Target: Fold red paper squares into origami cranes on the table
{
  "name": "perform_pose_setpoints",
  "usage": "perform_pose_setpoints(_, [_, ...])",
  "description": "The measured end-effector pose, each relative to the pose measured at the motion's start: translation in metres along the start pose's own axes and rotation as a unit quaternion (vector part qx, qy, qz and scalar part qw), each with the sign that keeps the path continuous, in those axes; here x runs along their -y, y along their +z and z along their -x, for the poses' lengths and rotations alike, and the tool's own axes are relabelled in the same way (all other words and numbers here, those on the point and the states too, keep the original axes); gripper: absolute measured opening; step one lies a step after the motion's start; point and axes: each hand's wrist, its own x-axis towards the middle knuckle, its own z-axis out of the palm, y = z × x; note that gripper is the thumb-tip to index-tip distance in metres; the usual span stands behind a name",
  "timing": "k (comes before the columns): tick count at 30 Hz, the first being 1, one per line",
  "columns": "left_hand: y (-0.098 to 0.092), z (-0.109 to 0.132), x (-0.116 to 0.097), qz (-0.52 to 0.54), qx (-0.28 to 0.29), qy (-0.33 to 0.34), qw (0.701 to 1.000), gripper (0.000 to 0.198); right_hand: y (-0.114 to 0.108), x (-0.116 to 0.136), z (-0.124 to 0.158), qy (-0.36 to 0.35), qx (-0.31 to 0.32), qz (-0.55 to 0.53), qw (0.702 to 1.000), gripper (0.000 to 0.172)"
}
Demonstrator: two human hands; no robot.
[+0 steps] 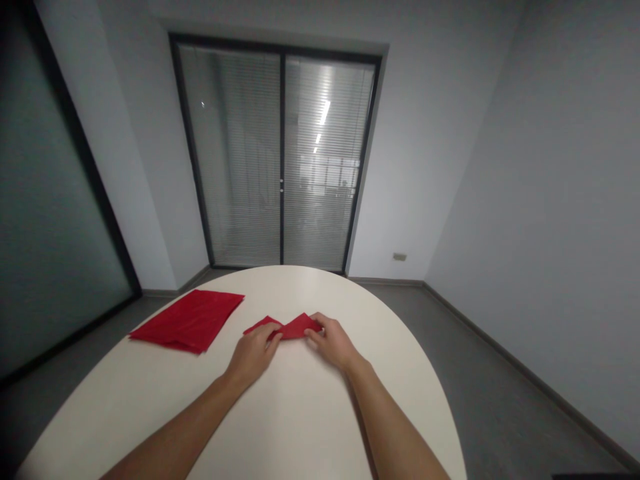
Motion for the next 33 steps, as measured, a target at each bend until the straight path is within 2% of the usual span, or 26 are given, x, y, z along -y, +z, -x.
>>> perform_pose_setpoints(4, [-0.004,0.000,-0.002,0.031,-0.035,-0.016,0.999,0.021,0.001,-0.002,-0.006,0.013,-0.036,-0.112,0.993,0.028])
perform_pose_setpoints(8, [-0.009,-0.006,-0.006,0.095,-0.048,-0.043,0.993,0.019,-0.003,0.004,-0.010,0.037,-0.074,-0.176,0.981,0.038])
perform_pose_setpoints(13, [-0.015,-0.020,-0.011,0.269,-0.019,-0.063,0.961,0.019,-0.010,0.012,-0.008,0.066,-0.106,-0.224,0.967,0.045])
perform_pose_setpoints(16, [-0.020,-0.027,-0.011,0.334,0.003,-0.067,0.940,0.022,-0.012,0.013,-0.008,0.076,-0.111,-0.251,0.959,0.044])
perform_pose_setpoints(23, [-0.033,-0.032,-0.010,0.379,0.063,-0.126,0.915,0.032,-0.014,0.006,-0.010,0.093,-0.076,-0.333,0.935,0.036])
perform_pose_setpoints(29, [-0.023,-0.024,0.001,0.361,0.109,-0.137,0.916,0.031,-0.008,0.000,-0.009,0.205,-0.029,-0.335,0.919,0.025])
perform_pose_setpoints(33, [-0.015,-0.015,0.007,0.334,0.119,-0.126,0.926,0.030,-0.001,0.002,-0.008,0.240,-0.009,-0.330,0.913,0.028])
